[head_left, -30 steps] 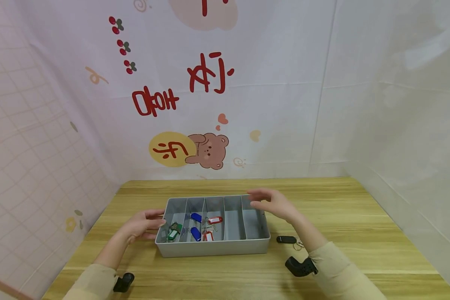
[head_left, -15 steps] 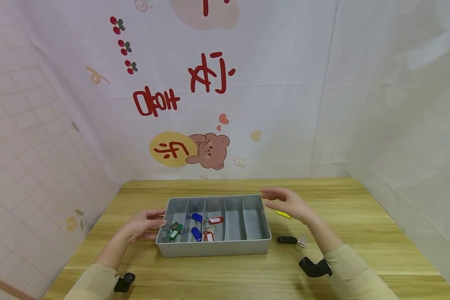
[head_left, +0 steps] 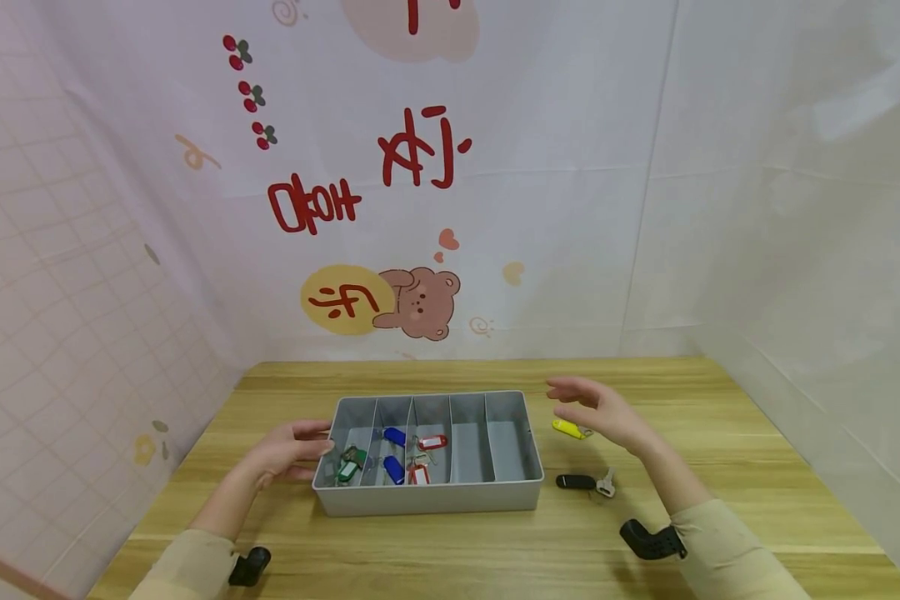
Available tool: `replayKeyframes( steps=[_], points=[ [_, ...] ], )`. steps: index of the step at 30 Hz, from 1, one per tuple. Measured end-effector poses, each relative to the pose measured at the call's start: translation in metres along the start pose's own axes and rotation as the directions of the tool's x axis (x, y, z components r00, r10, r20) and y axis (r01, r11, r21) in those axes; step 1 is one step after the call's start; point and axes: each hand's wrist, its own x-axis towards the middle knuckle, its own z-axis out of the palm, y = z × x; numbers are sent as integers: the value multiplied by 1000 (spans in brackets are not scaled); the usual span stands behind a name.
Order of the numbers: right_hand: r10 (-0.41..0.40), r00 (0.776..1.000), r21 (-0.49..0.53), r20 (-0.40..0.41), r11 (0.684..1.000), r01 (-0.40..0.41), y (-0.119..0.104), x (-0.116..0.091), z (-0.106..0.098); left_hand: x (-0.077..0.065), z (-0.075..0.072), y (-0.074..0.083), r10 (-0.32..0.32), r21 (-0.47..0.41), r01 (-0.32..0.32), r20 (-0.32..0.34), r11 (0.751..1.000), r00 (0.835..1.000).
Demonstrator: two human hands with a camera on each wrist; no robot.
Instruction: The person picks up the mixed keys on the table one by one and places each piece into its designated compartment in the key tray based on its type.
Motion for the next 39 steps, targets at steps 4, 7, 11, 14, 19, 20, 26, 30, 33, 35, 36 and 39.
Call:
replayKeyframes(
  steps=[4, 7, 11, 14, 19, 20, 26, 30, 33, 35, 36, 39],
  points=[
    [15, 1000, -6, -9, 1000, -15, 6, -4, -5, 0, 0, 0, 1, -7, -1, -1, 1000, 1000],
    [23, 1000, -20, -13, 1000, -24, 13, -6, -9, 0, 0, 0, 1, -13, -1, 3, 1000, 1000],
    [35, 999, -43, -17, 998, -35, 20, -9, -13, 0, 0, 1, -1, -19, 2, 7, 1000, 1000],
    [47, 999, -50, -22, 998, -48, 25, -11, -16, -1, 0, 1, -2, -18, 2, 6, 1000, 1000],
    [55, 998, -52, -22, 997, -56, 32, -13, -20, -1, 0, 1, -2, -7, 2, 3, 1000, 1000],
    [57, 998, -57, -21, 997, -58, 33, -13, -20, -1, 0, 1, -2, -5, 2, 2, 1000, 1000],
    [34, 999, -104, -33, 994, -37, 39, -15, -22, -1, 0, 1, 4, -7, -3, 8, 1000, 1000],
    [17, 999, -131, -30, 991, -20, 43, -17, -24, -1, 0, 1, 0, -12, 0, 6, 1000, 1000],
    [30, 999, -138, -24, 990, -33, 47, -17, -25, -1, 0, 1, 0, -11, 0, 6, 1000, 1000],
    [42, 999, -147, -18, 988, -45, 50, -17, -25, -1, 0, 1, 2, -11, -2, 7, 1000, 1000],
    [51, 999, -153, -18, 987, -53, 51, -17, -26, -1, 0, 1, 7, -9, -7, 11, 1000, 1000],
    [66, 998, -181, -13, 981, -68, 55, -16, -26, -1, -1, 0, 21, -11, -21, 32, 1000, 999]
  ],
)
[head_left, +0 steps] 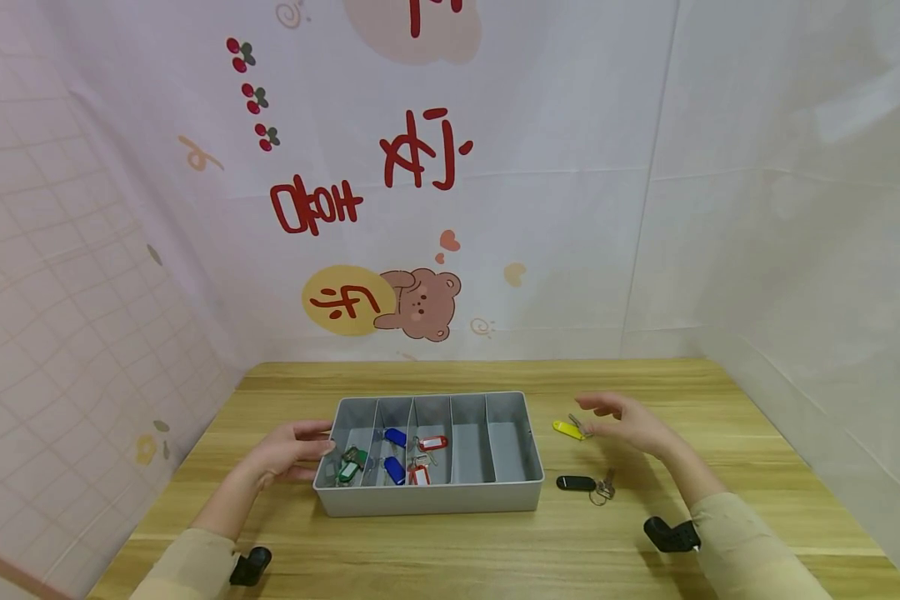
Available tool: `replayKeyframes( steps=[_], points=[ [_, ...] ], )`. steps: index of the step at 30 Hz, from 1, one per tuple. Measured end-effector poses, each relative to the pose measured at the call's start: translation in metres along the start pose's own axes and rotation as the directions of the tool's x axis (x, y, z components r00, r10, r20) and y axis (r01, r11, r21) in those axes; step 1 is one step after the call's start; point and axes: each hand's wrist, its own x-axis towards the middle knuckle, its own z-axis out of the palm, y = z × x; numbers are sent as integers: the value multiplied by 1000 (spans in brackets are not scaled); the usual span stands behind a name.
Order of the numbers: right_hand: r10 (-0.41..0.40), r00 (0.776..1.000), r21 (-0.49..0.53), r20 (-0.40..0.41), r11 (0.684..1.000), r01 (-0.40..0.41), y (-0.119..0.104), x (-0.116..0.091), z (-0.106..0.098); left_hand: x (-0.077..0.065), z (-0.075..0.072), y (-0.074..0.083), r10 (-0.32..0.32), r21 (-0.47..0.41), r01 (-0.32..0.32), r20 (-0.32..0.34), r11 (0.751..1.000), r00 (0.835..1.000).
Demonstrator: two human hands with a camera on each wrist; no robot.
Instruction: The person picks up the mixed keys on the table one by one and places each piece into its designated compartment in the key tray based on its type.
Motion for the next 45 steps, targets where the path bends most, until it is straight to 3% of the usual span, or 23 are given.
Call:
replayKeyframes(
  steps=[9, 24, 45],
  points=[
    [28, 999, -86, 32, 996, -25, 13, 2, 3, 0, 0, 0, -9, -13, 9, 3, 1000, 1000],
    [7, 999, -104, 53, 995, -1, 18, 3, 11, 0, 0, 0, -9, -6, 9, 8, 1000, 1000],
    [71, 996, -182, -48, 980, -78, 24, 8, 24, 0, 0, 0, -19, 12, 20, -20, 1000, 1000]
  ],
)
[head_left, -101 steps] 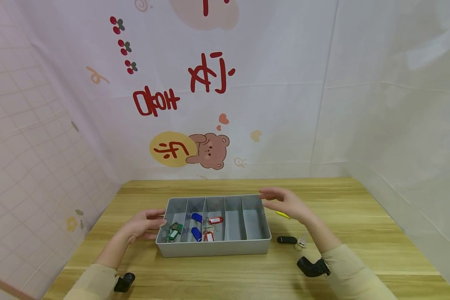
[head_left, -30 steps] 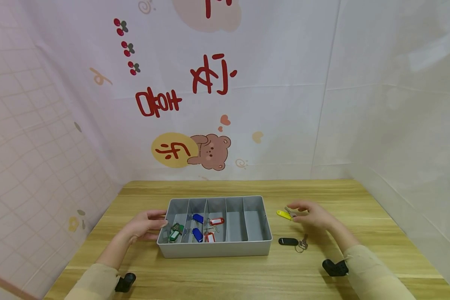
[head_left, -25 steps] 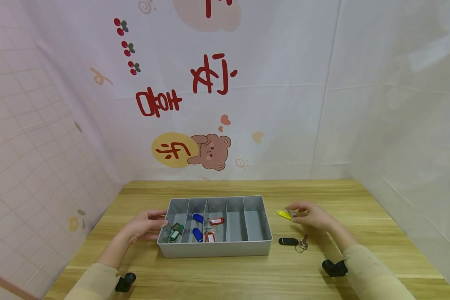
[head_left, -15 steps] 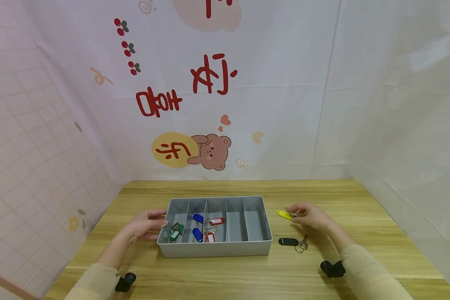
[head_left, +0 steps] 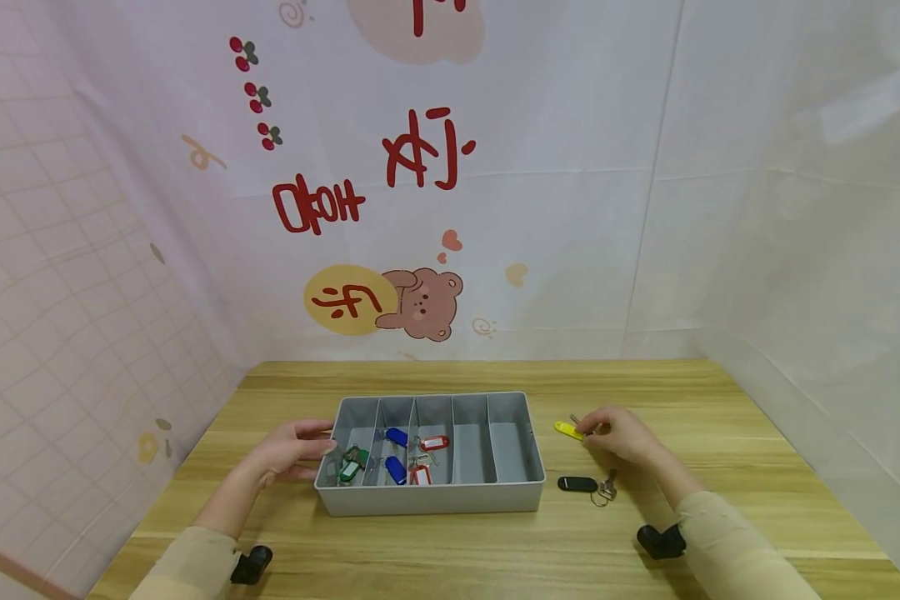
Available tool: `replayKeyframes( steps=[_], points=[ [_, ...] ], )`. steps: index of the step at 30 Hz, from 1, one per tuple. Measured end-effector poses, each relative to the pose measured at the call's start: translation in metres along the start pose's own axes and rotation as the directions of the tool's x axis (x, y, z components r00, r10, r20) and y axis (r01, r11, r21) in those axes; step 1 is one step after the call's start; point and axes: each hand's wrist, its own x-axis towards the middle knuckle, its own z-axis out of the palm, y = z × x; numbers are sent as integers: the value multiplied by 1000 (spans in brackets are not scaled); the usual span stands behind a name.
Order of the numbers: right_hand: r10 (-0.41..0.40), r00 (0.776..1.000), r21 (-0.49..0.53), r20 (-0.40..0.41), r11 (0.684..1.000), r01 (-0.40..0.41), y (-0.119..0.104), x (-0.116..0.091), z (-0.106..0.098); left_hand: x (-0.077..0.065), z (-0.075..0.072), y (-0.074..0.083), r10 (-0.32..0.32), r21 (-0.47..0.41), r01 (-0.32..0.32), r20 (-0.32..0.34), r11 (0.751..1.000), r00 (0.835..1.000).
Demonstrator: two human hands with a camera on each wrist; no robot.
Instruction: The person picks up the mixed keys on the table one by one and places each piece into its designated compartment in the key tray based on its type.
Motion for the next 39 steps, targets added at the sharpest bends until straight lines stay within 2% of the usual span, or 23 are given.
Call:
replayKeyframes(
  steps=[11, 21, 35, 39],
  points=[
    [0, 999, -62, -43, 998, -2, 0, -1, 2, -1, 0, 0, 5, 1, -5, 4, 1000, 1000],
    [78, 994, -19, -81, 997, -80, -1, -2, 1, 0, 0, -1, 10, 2, -10, 13, 1000, 1000],
    [162, 978, 55, -130, 986, -156, -16, -3, -7, 0, 1, -1, 9, -9, -9, 1, 1000, 1000],
    [139, 980, 56, -141, 990, -132, -19, -3, -9, 0, 1, 0, 10, -2, -10, 0, 1000, 1000]
  ],
)
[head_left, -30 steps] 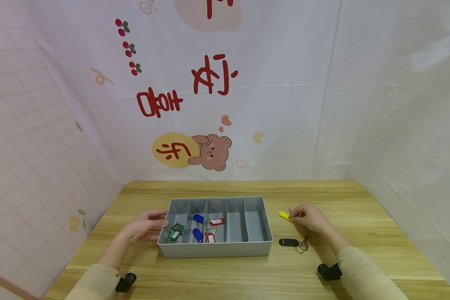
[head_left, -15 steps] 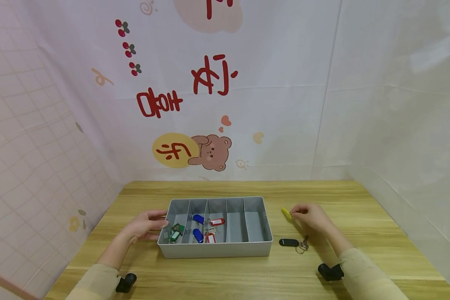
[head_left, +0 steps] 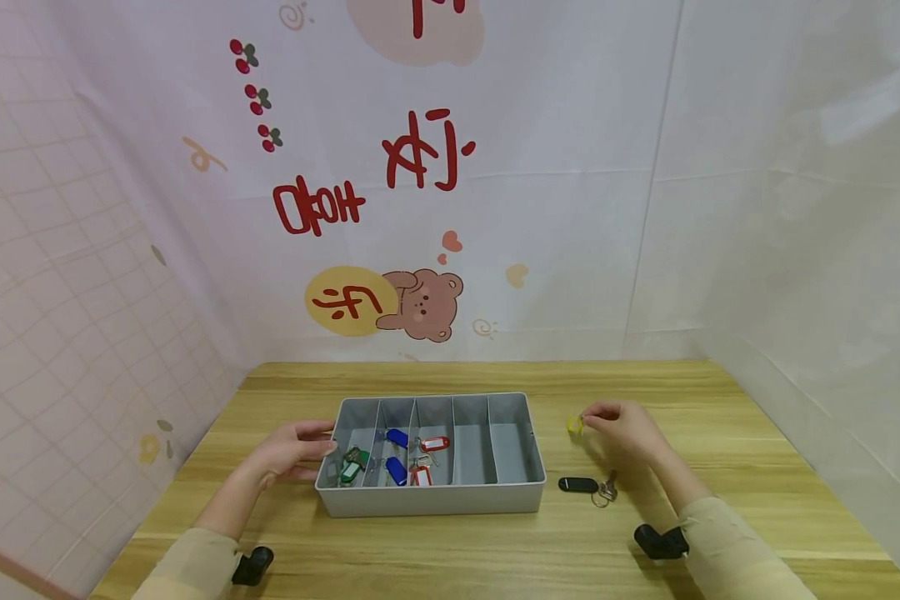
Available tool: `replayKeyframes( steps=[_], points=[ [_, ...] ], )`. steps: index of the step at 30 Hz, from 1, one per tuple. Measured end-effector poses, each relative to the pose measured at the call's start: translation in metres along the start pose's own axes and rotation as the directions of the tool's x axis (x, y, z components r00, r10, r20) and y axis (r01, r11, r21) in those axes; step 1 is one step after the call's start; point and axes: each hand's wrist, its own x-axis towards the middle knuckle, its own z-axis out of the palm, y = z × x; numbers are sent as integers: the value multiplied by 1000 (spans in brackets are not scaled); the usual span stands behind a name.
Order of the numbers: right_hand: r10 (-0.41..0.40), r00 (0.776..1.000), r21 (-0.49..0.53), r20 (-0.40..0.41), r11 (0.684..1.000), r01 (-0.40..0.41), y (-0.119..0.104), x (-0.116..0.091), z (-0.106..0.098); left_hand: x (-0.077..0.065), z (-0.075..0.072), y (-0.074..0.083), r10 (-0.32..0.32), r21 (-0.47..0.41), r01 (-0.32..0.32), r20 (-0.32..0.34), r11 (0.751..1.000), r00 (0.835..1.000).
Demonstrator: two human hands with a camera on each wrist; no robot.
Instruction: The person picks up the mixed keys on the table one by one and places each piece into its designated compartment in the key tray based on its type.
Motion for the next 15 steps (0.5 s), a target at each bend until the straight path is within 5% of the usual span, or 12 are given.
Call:
replayKeyframes(
  steps=[15],
  points=[
    [-37, 998, 49, -42, 998, 39, -11, 1, -7, 0, 0, 0, -3, 5, 3, 1, 1000, 1000]
  ],
)
